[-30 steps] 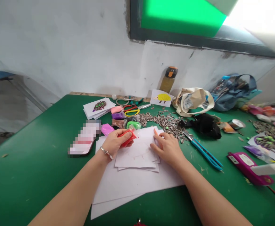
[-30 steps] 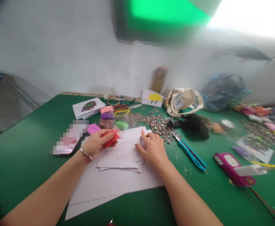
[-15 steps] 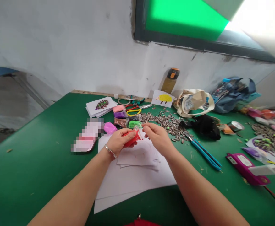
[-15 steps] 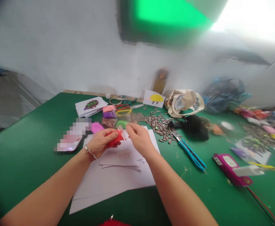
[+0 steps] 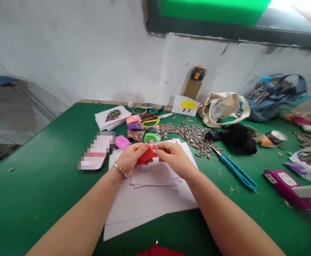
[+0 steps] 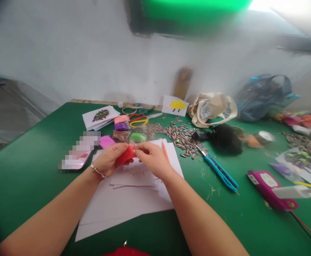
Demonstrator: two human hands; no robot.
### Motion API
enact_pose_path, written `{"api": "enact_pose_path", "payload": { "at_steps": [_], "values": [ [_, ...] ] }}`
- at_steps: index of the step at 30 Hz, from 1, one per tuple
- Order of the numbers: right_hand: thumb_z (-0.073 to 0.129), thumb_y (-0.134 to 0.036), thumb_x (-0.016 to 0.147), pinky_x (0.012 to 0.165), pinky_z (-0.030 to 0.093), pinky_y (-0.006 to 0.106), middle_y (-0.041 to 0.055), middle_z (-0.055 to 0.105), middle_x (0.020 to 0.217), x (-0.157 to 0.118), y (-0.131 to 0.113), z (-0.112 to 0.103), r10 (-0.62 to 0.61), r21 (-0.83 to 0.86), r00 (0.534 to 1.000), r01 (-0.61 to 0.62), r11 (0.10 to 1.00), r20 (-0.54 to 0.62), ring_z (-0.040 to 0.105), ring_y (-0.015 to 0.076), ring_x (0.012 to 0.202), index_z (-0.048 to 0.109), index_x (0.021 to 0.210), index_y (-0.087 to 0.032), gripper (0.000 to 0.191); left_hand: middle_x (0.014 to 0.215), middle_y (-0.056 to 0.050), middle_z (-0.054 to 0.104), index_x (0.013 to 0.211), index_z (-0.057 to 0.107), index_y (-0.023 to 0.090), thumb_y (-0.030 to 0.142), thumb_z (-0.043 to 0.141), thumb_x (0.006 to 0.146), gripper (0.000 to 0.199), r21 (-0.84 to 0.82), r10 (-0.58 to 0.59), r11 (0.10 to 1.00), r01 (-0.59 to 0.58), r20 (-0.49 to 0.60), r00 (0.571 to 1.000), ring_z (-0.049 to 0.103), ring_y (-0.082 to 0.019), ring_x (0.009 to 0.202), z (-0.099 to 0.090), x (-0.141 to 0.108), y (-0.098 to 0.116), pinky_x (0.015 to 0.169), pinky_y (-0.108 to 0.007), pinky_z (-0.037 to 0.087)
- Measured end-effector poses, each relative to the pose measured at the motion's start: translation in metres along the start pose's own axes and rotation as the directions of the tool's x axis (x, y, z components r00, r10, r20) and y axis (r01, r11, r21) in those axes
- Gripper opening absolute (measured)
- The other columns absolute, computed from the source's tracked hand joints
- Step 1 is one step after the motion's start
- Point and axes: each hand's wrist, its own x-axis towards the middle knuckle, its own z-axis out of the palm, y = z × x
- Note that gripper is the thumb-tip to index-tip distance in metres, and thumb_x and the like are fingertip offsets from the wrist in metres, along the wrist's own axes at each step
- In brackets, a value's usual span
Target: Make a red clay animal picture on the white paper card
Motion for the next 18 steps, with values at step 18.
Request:
{"api": "enact_pose_path", "payload": {
  "at_steps": [18],
  "values": [
    [0.069,-0.031,0.077,0.057,0.033,0.024,-0.0041,0.05,0.063,-0.0012,0.0034,0.0025,0.043,0.311,0.984,-0.097,0.945,0.175,0.046,0.0089,0.059,0.052,0.07,-0.018,0.022,0.071,-0.002,0.062,0.081,0.063,0.014,0.053,0.078,0.066,0.045,-0.138,-0.05,0.989,0.048,-0.009,0.999,0.058,-0.012,0.062,0.0002,-0.0034,0.0047,0.054,-0.022,0.047]
  ]
}}
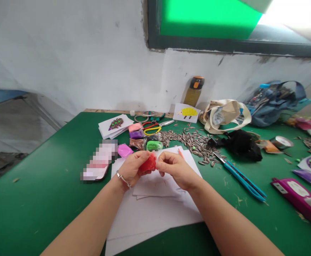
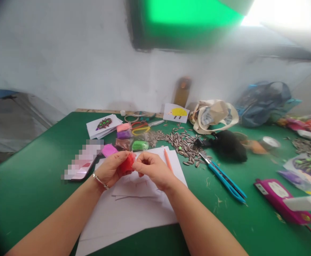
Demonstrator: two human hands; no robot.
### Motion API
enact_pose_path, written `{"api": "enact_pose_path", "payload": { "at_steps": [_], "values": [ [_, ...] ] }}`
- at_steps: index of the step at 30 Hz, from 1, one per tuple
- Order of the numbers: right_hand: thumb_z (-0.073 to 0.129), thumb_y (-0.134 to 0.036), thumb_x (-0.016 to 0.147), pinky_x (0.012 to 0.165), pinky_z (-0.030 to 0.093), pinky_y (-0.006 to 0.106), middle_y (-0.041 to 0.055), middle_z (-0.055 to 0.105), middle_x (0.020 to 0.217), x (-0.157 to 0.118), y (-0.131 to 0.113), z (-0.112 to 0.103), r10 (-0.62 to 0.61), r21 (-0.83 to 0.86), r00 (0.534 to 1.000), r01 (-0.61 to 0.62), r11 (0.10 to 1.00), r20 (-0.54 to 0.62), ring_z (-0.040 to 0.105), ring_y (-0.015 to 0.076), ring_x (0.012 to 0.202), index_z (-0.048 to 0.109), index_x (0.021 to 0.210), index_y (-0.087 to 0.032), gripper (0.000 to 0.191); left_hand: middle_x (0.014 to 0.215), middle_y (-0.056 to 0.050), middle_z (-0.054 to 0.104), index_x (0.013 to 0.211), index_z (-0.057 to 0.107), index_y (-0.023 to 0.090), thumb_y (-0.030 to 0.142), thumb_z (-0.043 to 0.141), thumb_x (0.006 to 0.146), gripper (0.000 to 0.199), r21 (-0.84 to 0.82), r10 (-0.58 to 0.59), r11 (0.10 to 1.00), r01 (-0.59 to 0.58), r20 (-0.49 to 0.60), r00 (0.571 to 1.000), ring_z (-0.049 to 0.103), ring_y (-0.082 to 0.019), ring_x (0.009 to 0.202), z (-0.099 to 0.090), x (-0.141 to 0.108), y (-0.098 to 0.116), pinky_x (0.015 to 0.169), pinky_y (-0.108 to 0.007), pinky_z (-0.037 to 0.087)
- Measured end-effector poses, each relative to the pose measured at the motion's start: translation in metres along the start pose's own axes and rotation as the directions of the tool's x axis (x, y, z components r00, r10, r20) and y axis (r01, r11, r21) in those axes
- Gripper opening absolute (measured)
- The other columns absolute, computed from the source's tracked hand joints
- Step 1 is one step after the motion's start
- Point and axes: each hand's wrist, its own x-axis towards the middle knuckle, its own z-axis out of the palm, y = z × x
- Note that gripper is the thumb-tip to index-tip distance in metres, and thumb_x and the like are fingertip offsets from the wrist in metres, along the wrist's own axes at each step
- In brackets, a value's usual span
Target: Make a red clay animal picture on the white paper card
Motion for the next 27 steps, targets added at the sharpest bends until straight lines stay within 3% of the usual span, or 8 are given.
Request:
{"api": "enact_pose_path", "payload": {
  "at_steps": [4,8,15,27],
  "values": [
    [0.06,-0.032,0.084,0.06,0.037,0.025,-0.0034,0.052,0.063,-0.0012,-0.0031,0.0005,-0.052,-0.01,0.998,0.052,0.999,-0.027,0.046,0.0092,0.059,0.053,0.069,-0.018,0.022,0.069,-0.003,0.061,0.077,0.064,0.012,0.05,0.079,0.066,0.043,0.017,0.009,1.0,-0.01,0.028,1.0,0.057,-0.012,0.063,0.0033,-0.0011,0.0009,0.058,-0.022,0.048],
    [0.057,-0.027,0.085,0.063,0.04,0.026,-0.0016,0.056,0.067,-0.003,-0.0077,-0.0005,-0.093,-0.175,0.995,0.087,0.981,-0.028,0.049,0.0103,0.064,0.058,0.069,-0.017,0.019,0.07,-0.003,0.062,0.076,0.063,0.012,0.049,0.08,0.065,0.042,0.017,0.023,1.0,-0.023,0.024,0.999,0.057,-0.013,0.064,0.0035,-0.0017,-0.0005,0.058,-0.023,0.048],
    [0.059,-0.029,0.084,0.064,0.042,0.027,0.0003,0.062,0.073,-0.0039,-0.0091,-0.0022,-0.051,-0.34,0.998,0.032,0.94,-0.047,0.053,0.0113,0.066,0.066,0.075,-0.017,0.016,0.066,0.0,0.059,0.076,0.063,0.013,0.053,0.08,0.063,0.045,0.051,0.061,0.997,-0.058,-0.058,0.996,0.054,-0.01,0.057,-0.0005,0.0016,-0.0031,0.05,-0.019,0.045],
    [0.063,-0.026,0.081,0.06,0.039,0.025,0.003,0.065,0.071,-0.0028,-0.0043,-0.0071,0.029,0.005,0.996,-0.03,1.0,0.079,0.052,0.0103,0.063,0.067,0.071,-0.015,0.015,0.065,-0.001,0.059,0.077,0.06,0.014,0.061,0.072,0.067,0.049,0.089,0.033,0.996,-0.028,-0.057,0.998,0.056,-0.011,0.056,0.003,-0.0008,-0.0034,0.046,-0.018,0.045]
  ]
}}
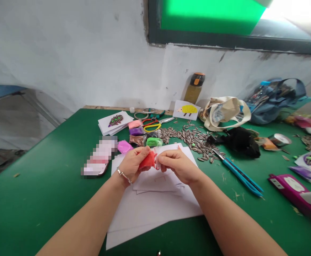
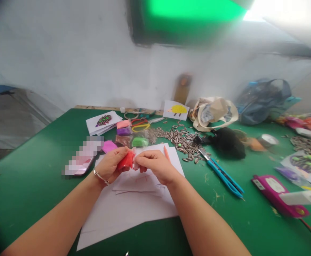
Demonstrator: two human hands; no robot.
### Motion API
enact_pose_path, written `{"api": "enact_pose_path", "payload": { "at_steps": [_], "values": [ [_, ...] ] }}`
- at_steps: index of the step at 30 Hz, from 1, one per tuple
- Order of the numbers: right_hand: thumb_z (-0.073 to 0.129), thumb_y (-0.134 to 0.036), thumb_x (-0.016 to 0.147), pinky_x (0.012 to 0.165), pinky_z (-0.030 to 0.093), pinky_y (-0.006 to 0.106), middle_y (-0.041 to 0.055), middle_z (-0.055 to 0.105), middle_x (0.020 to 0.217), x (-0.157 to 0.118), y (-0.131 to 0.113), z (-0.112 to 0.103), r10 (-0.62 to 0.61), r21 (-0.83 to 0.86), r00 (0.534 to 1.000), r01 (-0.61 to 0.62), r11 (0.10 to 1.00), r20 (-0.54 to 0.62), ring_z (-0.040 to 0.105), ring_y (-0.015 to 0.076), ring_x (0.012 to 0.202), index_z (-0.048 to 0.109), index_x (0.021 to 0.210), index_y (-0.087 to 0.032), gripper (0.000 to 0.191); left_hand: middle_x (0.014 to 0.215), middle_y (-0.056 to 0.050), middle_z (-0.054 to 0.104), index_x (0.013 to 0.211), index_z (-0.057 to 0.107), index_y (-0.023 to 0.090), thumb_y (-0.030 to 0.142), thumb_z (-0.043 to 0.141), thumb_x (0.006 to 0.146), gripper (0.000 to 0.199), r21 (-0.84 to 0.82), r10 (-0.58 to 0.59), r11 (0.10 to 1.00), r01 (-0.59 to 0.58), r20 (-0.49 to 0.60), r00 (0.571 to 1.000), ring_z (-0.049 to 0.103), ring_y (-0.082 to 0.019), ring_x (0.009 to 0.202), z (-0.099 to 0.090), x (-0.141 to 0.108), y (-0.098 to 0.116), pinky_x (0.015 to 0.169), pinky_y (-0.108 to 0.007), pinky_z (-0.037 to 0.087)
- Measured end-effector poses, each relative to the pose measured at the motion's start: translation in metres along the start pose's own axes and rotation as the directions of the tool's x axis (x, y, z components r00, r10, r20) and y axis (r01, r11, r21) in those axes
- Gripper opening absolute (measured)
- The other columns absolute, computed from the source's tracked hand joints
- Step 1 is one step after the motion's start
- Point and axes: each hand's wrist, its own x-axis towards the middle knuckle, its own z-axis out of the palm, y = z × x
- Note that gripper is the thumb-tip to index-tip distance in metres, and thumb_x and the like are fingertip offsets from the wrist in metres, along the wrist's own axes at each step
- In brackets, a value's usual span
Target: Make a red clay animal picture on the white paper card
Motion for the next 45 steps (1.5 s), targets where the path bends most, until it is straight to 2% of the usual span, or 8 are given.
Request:
{"api": "enact_pose_path", "payload": {
  "at_steps": [4,11,14,21,28,34,40,45],
  "values": [
    [0.066,-0.023,0.076,0.06,0.038,0.025,0.0004,0.061,0.066,0.0,0.002,0.0,0.016,-0.021,1.0,-0.016,1.0,0.003,0.051,0.0102,0.061,0.065,0.069,-0.015,0.01,0.063,0.002,0.057,0.076,0.059,0.015,0.058,0.076,0.065,0.048,-0.018,0.011,1.0,-0.011,0.004,1.0,0.054,-0.009,0.052,0.003,-0.001,0.0,0.044,-0.017,0.043],
    [0.074,-0.033,0.071,0.056,0.035,0.023,-0.0021,0.057,0.065,-0.001,0.002,0.004,0.109,-0.041,0.994,-0.111,0.993,-0.028,0.048,0.0096,0.06,0.059,0.069,-0.017,0.022,0.058,0.002,0.055,0.072,0.058,0.014,0.056,0.079,0.061,0.049,0.02,0.09,0.996,-0.089,-0.023,0.996,0.049,-0.008,0.047,0.005,0.0,-0.001,0.041,-0.018,0.038],
    [0.074,-0.034,0.073,0.056,0.035,0.023,-0.0026,0.055,0.065,-0.001,0.003,0.005,0.085,-0.045,0.996,-0.086,0.995,-0.011,0.046,0.009,0.059,0.058,0.069,-0.017,0.024,0.059,0.001,0.056,0.072,0.058,0.013,0.056,0.079,0.061,0.049,0.013,0.08,0.997,-0.08,-0.018,0.997,0.051,-0.009,0.049,0.006,-0.001,-0.002,0.042,-0.019,0.04],
    [0.068,-0.039,0.08,0.059,0.036,0.024,-0.0022,0.054,0.063,-0.002,0.005,0.004,-0.003,0.026,0.998,0.001,1.0,0.061,0.047,0.0094,0.06,0.058,0.068,-0.017,0.027,0.058,0.001,0.054,0.07,0.057,0.013,0.057,0.077,0.064,0.049,-0.112,0.019,0.994,0.0,0.166,0.986,0.048,-0.007,0.048,0.003,-0.004,0.0,0.045,-0.017,0.037],
    [0.055,-0.031,0.082,0.058,0.038,0.026,0.0002,0.058,0.063,0.0,-0.002,0.005,0.042,-0.379,0.991,-0.088,0.921,-0.128,0.05,0.0116,0.061,0.064,0.063,-0.017,0.025,0.069,-0.003,0.062,0.079,0.062,0.013,0.049,0.078,0.067,0.042,0.082,0.104,0.991,-0.104,0.011,0.995,0.057,-0.013,0.06,-0.002,0.002,-0.005,0.053,-0.023,0.045],
    [0.056,-0.027,0.078,0.058,0.038,0.028,0.0007,0.059,0.061,0.001,-0.004,0.01,0.028,-0.468,0.973,-0.135,0.873,-0.229,0.049,0.0124,0.059,0.059,0.059,-0.019,0.021,0.069,-0.004,0.063,0.078,0.063,0.013,0.047,0.076,0.07,0.038,0.092,0.112,0.989,-0.116,0.041,0.993,0.058,-0.014,0.061,0.001,0.001,-0.006,0.055,-0.025,0.047],
    [0.063,-0.031,0.075,0.058,0.036,0.027,-0.0024,0.048,0.06,0.001,-0.002,0.014,0.003,-0.378,0.966,-0.104,0.92,-0.258,0.041,0.0104,0.057,0.054,0.058,-0.019,0.022,0.065,-0.002,0.06,0.075,0.063,0.013,0.051,0.075,0.07,0.04,0.06,0.103,0.993,-0.106,0.056,0.993,0.056,-0.012,0.057,0.0,0.002,-0.006,0.053,-0.023,0.045],
    [0.068,-0.035,0.072,0.059,0.035,0.026,-0.0046,0.044,0.056,-0.002,-0.007,0.017,0.047,-0.164,0.986,-0.073,0.984,-0.16,0.039,0.0094,0.055,0.048,0.055,-0.019,0.03,0.062,-0.001,0.057,0.074,0.061,0.013,0.056,0.071,0.073,0.044,0.076,0.116,0.989,-0.124,0.102,0.988,0.051,-0.01,0.053,0.001,0.001,-0.008,0.05,-0.021,0.041]
  ]
}}
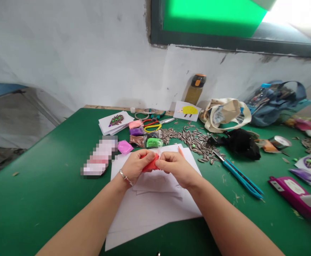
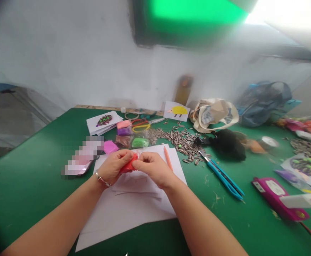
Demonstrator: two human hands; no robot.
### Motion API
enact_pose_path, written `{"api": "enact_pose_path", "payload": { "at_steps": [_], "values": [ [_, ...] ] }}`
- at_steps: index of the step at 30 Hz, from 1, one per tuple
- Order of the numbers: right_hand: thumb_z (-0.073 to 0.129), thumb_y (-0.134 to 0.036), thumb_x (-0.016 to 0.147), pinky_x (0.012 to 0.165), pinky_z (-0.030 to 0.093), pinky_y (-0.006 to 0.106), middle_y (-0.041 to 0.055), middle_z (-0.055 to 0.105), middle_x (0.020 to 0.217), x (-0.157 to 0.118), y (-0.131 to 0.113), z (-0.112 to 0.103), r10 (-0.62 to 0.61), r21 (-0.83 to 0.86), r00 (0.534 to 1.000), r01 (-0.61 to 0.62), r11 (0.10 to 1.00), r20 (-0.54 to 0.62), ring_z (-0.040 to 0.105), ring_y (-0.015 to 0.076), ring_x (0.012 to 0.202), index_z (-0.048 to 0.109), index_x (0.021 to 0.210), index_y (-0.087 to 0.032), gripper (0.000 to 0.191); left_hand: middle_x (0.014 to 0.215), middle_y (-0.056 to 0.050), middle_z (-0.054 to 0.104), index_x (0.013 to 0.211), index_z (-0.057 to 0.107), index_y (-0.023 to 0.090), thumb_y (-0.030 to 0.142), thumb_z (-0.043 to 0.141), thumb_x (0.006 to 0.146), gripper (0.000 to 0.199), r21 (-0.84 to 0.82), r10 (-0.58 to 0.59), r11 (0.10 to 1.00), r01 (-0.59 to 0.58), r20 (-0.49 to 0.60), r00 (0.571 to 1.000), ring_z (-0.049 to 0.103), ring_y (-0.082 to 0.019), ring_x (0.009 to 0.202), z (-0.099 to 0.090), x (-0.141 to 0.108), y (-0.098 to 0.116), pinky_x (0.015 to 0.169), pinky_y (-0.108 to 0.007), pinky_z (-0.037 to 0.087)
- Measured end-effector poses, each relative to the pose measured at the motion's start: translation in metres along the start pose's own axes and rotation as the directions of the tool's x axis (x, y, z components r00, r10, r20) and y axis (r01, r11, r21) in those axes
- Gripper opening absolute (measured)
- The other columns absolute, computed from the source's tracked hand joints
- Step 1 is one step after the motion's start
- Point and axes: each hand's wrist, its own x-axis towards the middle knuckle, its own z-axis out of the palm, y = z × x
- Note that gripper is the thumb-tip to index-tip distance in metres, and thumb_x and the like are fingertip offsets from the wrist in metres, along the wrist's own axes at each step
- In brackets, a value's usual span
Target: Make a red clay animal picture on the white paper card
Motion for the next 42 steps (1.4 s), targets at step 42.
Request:
{"api": "enact_pose_path", "payload": {
  "at_steps": [42],
  "values": [
    [0.064,-0.019,0.076,0.056,0.038,0.025,-0.0006,0.059,0.054,0.004,0.016,-0.006,-0.055,0.347,0.966,-0.037,0.937,0.252,0.051,0.0104,0.053,0.066,0.063,-0.016,0.014,0.061,-0.001,0.06,0.076,0.058,0.013,0.053,0.073,0.072,0.043,-0.255,-0.026,0.966,0.049,0.093,0.995,0.058,-0.012,0.052,0.009,-0.007,0.006,0.049,-0.022,0.045]
  ]
}}
